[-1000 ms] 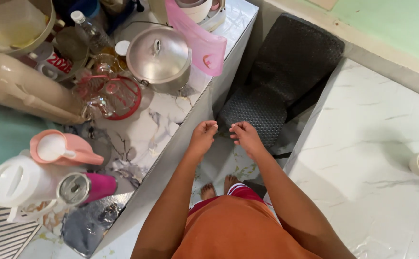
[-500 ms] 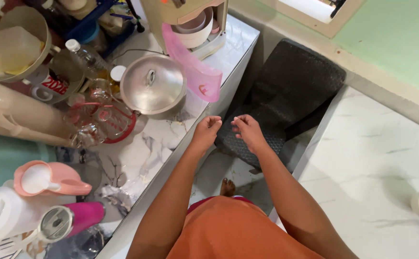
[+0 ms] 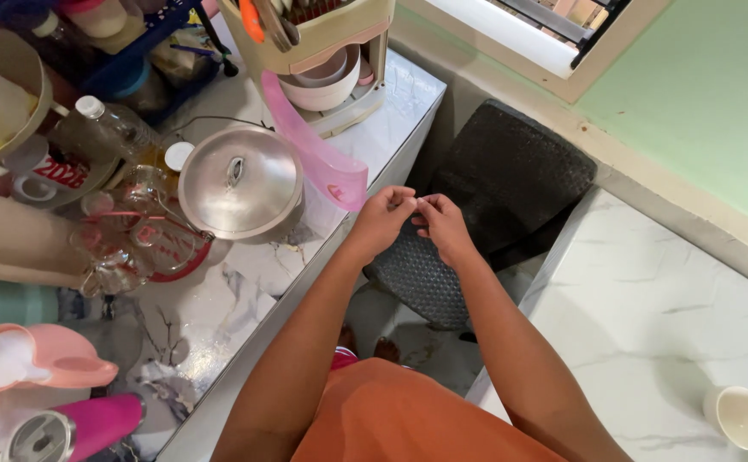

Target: Set the table by taking small bowls from a drying rack and placing them on a dining table.

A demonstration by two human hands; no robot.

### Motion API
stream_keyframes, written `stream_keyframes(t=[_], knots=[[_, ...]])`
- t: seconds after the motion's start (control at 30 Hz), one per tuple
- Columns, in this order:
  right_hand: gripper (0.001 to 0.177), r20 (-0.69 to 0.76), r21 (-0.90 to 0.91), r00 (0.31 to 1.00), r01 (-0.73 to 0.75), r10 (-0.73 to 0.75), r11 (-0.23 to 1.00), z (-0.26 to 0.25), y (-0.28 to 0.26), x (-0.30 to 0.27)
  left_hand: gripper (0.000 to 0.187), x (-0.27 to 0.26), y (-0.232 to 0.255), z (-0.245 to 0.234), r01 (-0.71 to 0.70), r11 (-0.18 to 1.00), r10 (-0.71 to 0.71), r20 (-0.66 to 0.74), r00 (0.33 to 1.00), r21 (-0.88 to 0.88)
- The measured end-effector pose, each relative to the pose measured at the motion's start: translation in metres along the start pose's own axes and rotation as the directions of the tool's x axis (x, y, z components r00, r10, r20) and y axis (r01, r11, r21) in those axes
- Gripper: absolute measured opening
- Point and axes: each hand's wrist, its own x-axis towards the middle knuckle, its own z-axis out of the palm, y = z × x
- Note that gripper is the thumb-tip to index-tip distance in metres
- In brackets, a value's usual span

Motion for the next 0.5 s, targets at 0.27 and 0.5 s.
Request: stream_keyframes(t=[0.27,0.5], knots=[[0.022,0.0,0.054,0.999,0.043,-0.043,0.998,0.008,-0.017,0.042,0.035,0.05,0.031,-0.007,-0.031,0.991,0.043,0.092,0.995,-0.129],[0.026,0.001,0.043,0.997,0.08,-0.081,0.996,0.031,-0.049,0.075,0.039,0.086,0.065,-0.023,-0.029,0.98,0.052,0.111,0.992,-0.198]])
